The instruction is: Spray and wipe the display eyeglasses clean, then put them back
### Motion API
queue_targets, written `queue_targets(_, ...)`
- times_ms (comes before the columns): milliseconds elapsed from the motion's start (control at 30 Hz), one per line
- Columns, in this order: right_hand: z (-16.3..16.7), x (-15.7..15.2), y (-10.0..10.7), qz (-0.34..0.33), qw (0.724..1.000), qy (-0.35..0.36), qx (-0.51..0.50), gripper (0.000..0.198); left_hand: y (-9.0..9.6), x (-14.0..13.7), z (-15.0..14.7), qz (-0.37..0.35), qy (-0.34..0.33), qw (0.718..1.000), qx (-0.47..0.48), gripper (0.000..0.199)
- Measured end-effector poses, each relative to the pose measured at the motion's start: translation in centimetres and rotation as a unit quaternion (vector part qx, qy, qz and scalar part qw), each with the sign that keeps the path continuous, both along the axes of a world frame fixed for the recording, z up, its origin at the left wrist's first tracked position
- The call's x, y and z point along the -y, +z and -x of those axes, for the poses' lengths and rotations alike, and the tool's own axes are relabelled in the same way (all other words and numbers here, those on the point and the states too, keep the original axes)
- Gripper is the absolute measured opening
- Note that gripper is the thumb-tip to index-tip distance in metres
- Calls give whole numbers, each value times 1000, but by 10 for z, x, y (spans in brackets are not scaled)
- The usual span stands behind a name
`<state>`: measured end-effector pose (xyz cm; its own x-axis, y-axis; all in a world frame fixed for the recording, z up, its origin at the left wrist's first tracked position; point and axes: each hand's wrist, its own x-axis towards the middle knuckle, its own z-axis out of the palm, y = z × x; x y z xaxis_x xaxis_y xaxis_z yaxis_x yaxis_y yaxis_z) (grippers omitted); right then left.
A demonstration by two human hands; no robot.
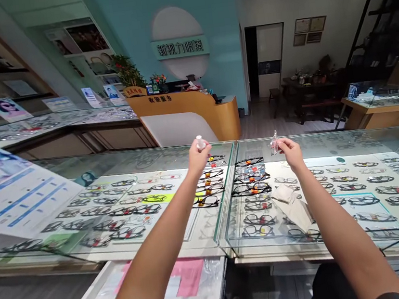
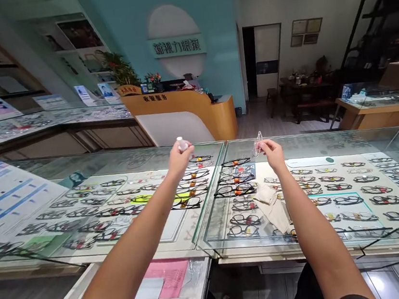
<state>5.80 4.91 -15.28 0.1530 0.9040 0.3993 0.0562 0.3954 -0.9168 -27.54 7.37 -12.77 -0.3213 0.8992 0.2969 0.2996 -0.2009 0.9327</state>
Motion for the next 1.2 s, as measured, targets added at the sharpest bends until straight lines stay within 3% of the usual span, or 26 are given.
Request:
queue_targets(67, 3, 1, 0, 2, 1000, 7, -10, 40, 3, 7, -44, -12, -126, 990, 63, 25)
queue_targets(133, 7, 2, 0, 15, 999, 25, -21, 41, 1, 17, -84, 19, -224, 970, 97, 34)
queue_targets(267, 16, 8, 2, 44, 995, 80, -35, 41, -12, 38, -127, 81, -288, 946, 126, 51)
queue_targets(467, 30, 23, 8, 19, 991, 130, 18, 39, -23, 50, -119, 130, -329, 916, 187, 66)
queue_targets(733, 35, 27, 5, 28, 987, 151, 39, 40, -25, 47, -112, 161, -345, 901, 207, 58)
queue_targets(967, 36, 23, -1, 119, 976, 161, -82, 36, -25, 47, -114, 109, -324, 926, 163, 51)
queue_targets(1100, 34, 25, 0, 197, 949, 222, -103, 33, -26, 45, -114, 102, -338, 924, 148, 46)
queue_targets(1200, 31, 26, 3, 209, 941, 241, -117, 25, -25, 42, -111, 121, -353, 913, 162, 41)
